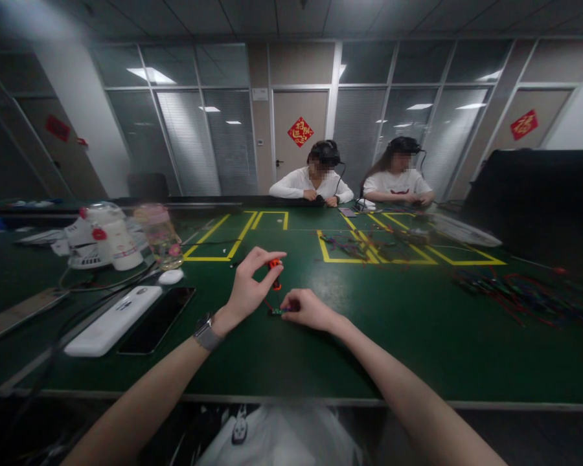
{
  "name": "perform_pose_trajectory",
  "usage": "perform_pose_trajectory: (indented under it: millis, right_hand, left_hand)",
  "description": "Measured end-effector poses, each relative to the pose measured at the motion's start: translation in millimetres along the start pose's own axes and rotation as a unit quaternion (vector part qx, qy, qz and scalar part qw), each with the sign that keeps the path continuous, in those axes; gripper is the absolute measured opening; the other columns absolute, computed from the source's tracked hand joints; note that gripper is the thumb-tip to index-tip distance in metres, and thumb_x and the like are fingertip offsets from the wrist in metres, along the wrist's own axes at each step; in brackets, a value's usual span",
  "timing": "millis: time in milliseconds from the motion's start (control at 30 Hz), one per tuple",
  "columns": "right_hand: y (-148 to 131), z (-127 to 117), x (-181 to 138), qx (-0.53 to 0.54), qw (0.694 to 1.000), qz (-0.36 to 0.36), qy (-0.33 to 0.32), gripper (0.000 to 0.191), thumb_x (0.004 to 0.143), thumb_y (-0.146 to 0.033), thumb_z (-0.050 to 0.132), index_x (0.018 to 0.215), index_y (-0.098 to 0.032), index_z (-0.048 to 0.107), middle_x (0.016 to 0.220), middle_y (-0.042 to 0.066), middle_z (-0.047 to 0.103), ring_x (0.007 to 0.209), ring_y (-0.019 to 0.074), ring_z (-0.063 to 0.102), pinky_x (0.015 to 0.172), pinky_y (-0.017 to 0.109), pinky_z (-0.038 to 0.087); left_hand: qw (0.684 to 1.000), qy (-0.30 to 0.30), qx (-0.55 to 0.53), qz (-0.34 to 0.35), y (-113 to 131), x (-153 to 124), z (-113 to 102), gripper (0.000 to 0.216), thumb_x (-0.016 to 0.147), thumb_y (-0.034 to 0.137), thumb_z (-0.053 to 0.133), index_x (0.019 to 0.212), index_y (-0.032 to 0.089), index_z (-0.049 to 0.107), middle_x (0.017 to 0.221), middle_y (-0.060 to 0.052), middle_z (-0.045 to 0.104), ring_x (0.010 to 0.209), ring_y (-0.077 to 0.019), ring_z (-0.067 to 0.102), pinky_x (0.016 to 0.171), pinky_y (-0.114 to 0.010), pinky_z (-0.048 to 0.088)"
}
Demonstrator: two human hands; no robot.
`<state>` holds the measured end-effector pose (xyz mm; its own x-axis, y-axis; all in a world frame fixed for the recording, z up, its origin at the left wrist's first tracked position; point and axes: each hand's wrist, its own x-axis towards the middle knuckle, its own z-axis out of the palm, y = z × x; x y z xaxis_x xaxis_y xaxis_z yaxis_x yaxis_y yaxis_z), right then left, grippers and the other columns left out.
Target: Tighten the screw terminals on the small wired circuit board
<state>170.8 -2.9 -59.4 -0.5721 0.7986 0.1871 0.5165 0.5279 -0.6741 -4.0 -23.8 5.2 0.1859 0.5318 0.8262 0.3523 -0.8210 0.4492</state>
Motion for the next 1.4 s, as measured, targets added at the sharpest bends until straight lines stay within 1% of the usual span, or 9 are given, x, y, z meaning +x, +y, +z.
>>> perform_pose_trajectory:
  millis: [133,433,600,733,800,900,1033,1167,1400]
  right_hand:
    - [-0.7,-0.2,-0.4,0.002,1.000,0.000,-0.001,0.011,0.073,-0.016,0.071,0.084,-0.014,0.069,0.074,0.000,0.061,0.066,0.0136,0.054,0.061,0.024,0.041]
    - [-1.2,-0.8,-1.2,-0.009,1.000,-0.003,-0.001,0.011,0.074,-0.016,0.071,0.084,-0.014,0.068,0.075,0.001,0.062,0.067,0.0138,0.054,0.061,0.024,0.041]
    - [0.1,-0.2,0.0,-0.007,1.000,-0.001,-0.009,0.010,0.074,-0.015,0.071,0.083,-0.014,0.068,0.074,0.001,0.062,0.066,0.0138,0.054,0.061,0.024,0.041]
    - [-1.0,-0.2,0.1,-0.003,1.000,0.004,-0.011,0.007,0.074,-0.014,0.071,0.080,-0.013,0.067,0.072,0.000,0.060,0.065,0.0136,0.053,0.060,0.023,0.039]
    - [-1.9,-0.3,-0.1,0.000,1.000,0.005,-0.013,0.008,0.073,-0.013,0.071,0.080,-0.013,0.067,0.071,0.000,0.059,0.065,0.0133,0.052,0.060,0.023,0.039]
    - [-2.6,-0.4,-0.1,-0.005,1.000,-0.001,-0.010,0.007,0.074,-0.013,0.070,0.080,-0.014,0.067,0.072,0.000,0.060,0.066,0.0133,0.052,0.061,0.023,0.039]
    - [-1.8,-0.8,0.3,-0.004,1.000,-0.001,-0.007,0.009,0.073,-0.014,0.071,0.081,-0.014,0.067,0.072,-0.001,0.059,0.065,0.0129,0.051,0.060,0.023,0.039]
    - [-1.2,-1.3,0.5,-0.001,1.000,-0.004,-0.012,0.009,0.073,-0.015,0.071,0.081,-0.014,0.067,0.072,-0.001,0.059,0.065,0.0129,0.052,0.060,0.023,0.039]
    - [1.0,-0.4,0.3,-0.007,1.000,-0.004,-0.007,0.010,0.073,-0.016,0.071,0.083,-0.014,0.067,0.074,0.000,0.060,0.066,0.0131,0.052,0.061,0.023,0.040]
  left_hand:
    - [1.000,0.001,0.018,-0.004,1.1,1.4,-1.2,0.018,0.088,0.024,0.063,0.105,0.021,0.068,0.086,-0.002,0.054,0.080,-0.0146,0.056,0.075,-0.027,0.048]
    - [0.994,-0.089,0.049,-0.032,2.6,9.0,-9.9,0.035,0.099,0.019,0.037,0.128,0.019,0.056,0.125,-0.008,0.060,0.115,-0.0203,0.057,0.101,-0.035,0.044]
    - [0.982,-0.185,-0.011,-0.027,1.7,33.2,-13.7,0.032,0.094,0.015,0.045,0.121,0.019,0.062,0.122,-0.008,0.064,0.113,-0.0201,0.059,0.101,-0.035,0.045]
    - [0.933,-0.307,-0.168,-0.088,-7.1,50.7,-14.5,0.027,0.089,0.020,0.057,0.113,0.016,0.067,0.109,-0.009,0.069,0.093,-0.0174,0.065,0.085,-0.030,0.051]
    - [0.922,-0.297,-0.225,-0.108,-14.3,50.5,-10.7,0.024,0.085,0.023,0.063,0.106,0.014,0.069,0.099,-0.007,0.069,0.084,-0.0150,0.065,0.079,-0.028,0.051]
    - [0.938,-0.220,-0.234,-0.128,-22.0,39.6,-1.4,0.022,0.077,0.026,0.072,0.095,0.014,0.070,0.090,-0.004,0.064,0.077,-0.0128,0.062,0.072,-0.024,0.050]
    - [0.991,-0.063,-0.089,-0.075,-19.4,22.5,5.6,0.016,0.086,0.030,0.063,0.095,0.017,0.068,0.091,-0.004,0.060,0.081,-0.0140,0.059,0.073,-0.025,0.049]
    - [0.996,-0.070,-0.058,-0.007,-11.9,17.6,2.8,0.023,0.096,0.026,0.046,0.104,0.018,0.067,0.103,-0.007,0.066,0.099,-0.0177,0.061,0.091,-0.031,0.047]
    - [0.965,-0.073,-0.227,-0.113,-14.9,19.1,7.2,0.018,0.091,0.026,0.056,0.102,0.014,0.064,0.096,-0.009,0.071,0.089,-0.0183,0.068,0.081,-0.031,0.053]
